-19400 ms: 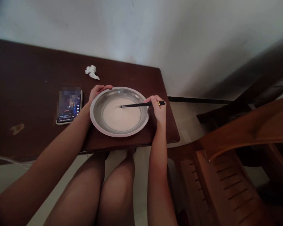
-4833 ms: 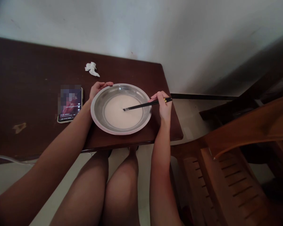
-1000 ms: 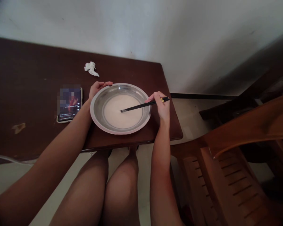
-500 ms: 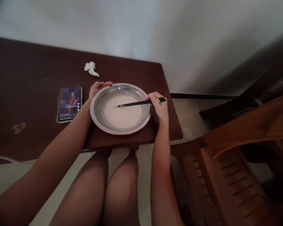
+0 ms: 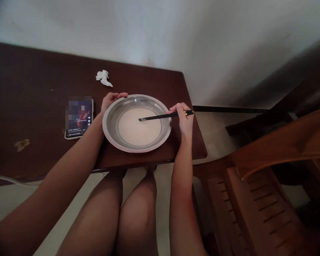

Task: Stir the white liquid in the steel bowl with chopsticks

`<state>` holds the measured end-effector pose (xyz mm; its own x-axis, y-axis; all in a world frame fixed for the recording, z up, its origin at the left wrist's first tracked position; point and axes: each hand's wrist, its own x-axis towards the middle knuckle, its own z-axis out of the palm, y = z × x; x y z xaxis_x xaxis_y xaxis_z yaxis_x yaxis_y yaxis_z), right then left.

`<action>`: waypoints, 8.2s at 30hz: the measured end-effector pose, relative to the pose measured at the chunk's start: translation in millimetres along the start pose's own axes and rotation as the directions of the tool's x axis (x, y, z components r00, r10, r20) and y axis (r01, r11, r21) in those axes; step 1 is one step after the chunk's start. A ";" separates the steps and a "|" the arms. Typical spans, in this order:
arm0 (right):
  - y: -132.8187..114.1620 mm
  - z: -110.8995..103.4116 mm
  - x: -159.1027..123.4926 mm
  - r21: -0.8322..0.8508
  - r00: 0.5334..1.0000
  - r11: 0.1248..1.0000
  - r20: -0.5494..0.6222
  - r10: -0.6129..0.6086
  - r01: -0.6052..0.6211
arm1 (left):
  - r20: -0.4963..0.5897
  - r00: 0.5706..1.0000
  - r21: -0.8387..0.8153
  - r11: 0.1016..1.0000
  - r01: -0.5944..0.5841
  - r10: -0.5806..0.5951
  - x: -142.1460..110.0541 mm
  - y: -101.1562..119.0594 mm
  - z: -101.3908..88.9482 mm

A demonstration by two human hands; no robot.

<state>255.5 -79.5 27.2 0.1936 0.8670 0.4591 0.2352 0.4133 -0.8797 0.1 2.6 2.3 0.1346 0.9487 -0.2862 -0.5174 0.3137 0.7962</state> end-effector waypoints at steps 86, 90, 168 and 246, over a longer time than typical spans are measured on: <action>-1.8 0.6 -0.3 0.027 0.998 0.999 0.059 0.020 -0.022 | 0.005 0.998 -0.032 0.998 0.059 -0.059 -10.5 5.1 6.8; 0.3 -1.0 0.4 0.046 0.999 0.998 -0.006 0.042 -0.042 | 0.010 0.998 0.001 0.998 0.063 -0.063 -9.4 6.2 6.7; -0.9 -1.5 -0.4 0.049 0.991 0.998 0.131 0.037 -0.043 | 0.024 0.998 -0.077 0.995 0.066 -0.064 -9.4 5.2 7.3; 1.7 -1.3 1.3 0.046 0.999 0.999 -0.039 0.030 -0.029 | -0.001 0.998 -0.053 0.997 0.062 -0.062 -6.0 3.9 3.9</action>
<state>257.4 -78.0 26.5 0.2376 0.8677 0.4366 0.1853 0.4007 -0.8973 0.6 -1.7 9.2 0.1652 0.9274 -0.3357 -0.5522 0.3690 0.7476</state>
